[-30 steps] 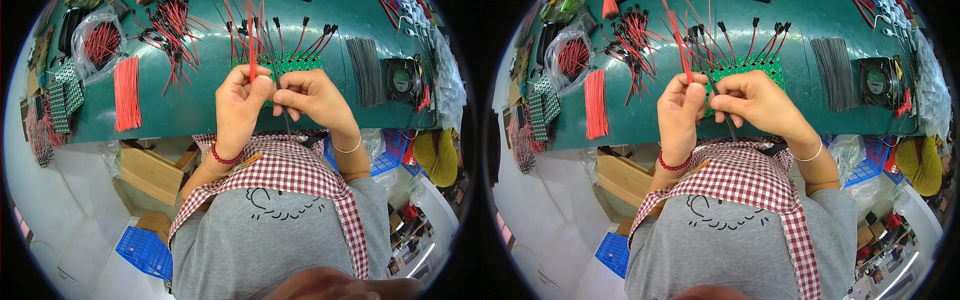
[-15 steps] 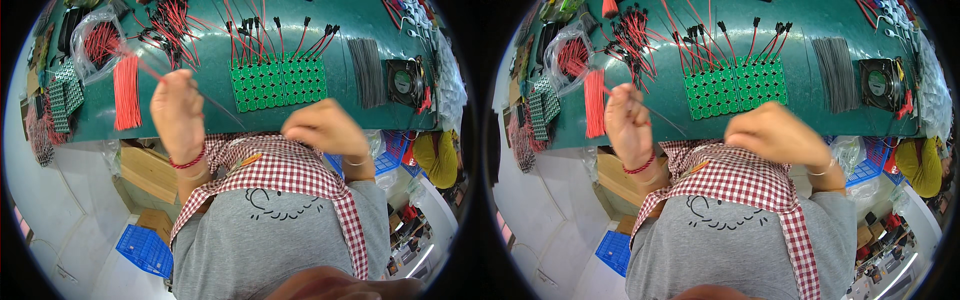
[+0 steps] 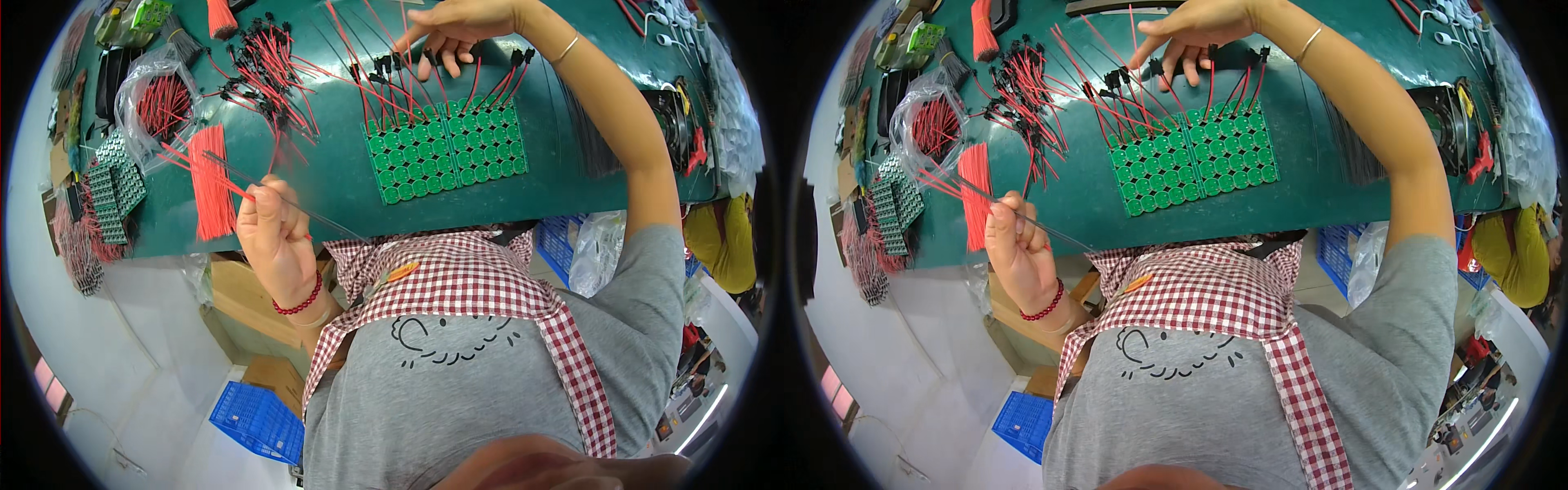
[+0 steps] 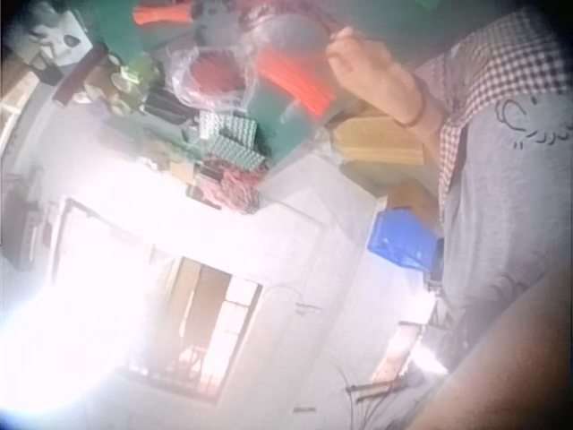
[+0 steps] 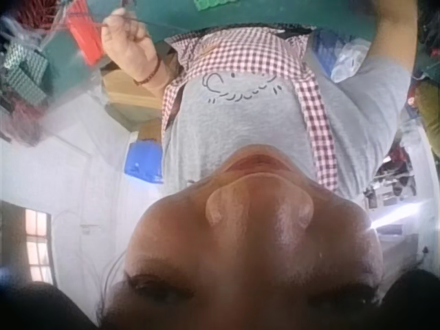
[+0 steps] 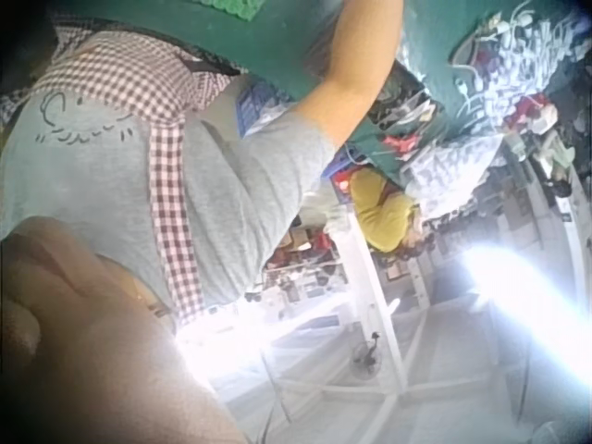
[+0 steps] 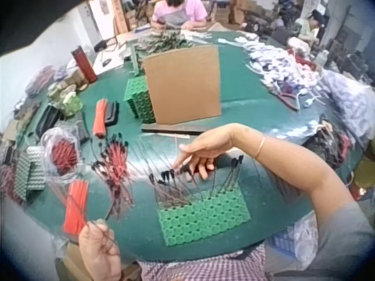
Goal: The person assembles electronic components by inserting red wires and black wires into green PCB modules by hand.
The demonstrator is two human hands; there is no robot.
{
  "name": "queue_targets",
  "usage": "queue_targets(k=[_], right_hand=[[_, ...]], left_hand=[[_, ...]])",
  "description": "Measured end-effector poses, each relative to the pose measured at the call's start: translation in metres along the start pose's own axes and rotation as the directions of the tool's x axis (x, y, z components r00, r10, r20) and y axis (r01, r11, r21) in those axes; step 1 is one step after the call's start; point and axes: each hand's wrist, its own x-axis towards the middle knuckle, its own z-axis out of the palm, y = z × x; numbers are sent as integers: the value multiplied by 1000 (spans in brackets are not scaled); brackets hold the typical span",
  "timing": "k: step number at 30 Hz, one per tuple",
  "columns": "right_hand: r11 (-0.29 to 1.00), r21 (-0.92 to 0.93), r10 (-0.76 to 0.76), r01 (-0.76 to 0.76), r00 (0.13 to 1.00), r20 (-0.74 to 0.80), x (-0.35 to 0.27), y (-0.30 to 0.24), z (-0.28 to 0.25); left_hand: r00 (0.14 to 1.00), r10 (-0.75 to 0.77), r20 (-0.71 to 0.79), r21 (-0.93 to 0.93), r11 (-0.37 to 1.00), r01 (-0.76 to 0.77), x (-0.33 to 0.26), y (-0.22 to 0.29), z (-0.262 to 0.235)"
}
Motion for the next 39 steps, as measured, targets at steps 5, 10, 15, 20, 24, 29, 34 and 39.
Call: queue_targets(k=[5,10,15,20,24,29,34,39], right_hand=[[988,-145,47,-58,996,-80,9,-18,5],[947,-321,-231,-8,680,-696,-29,-22,17],[665,-727,-723,-170,97,-684,-56,-35,55],[645,-761,-756,-69,-203,-622,-64,-11,138],[528,-848,-849,-45,1,-529,-40,11,178],[414,-895,-902,-164,55,-428,-15,25,180],[344,-920,-924,-191,106,-367,-7,25,179],[297,-933,-939,-205,116,-325,-1,26,176]], left_hand=[[1000,-11,4,-19,1000,11,-1,2,-6],[998,-58,24,-61,996,59,8,1,-2],[997,-7,-82,-30,1000,5,5,-4,3],[999,0,-53,-48,999,-3,8,-10,5],[999,-30,-31,-46,999,28,9,-13,8],[999,-2,-40,7,1000,2,6,-13,6],[997,-3,-73,12,1000,4,4,-14,3],[996,-21,-83,-4,1000,20,1,-16,2]])
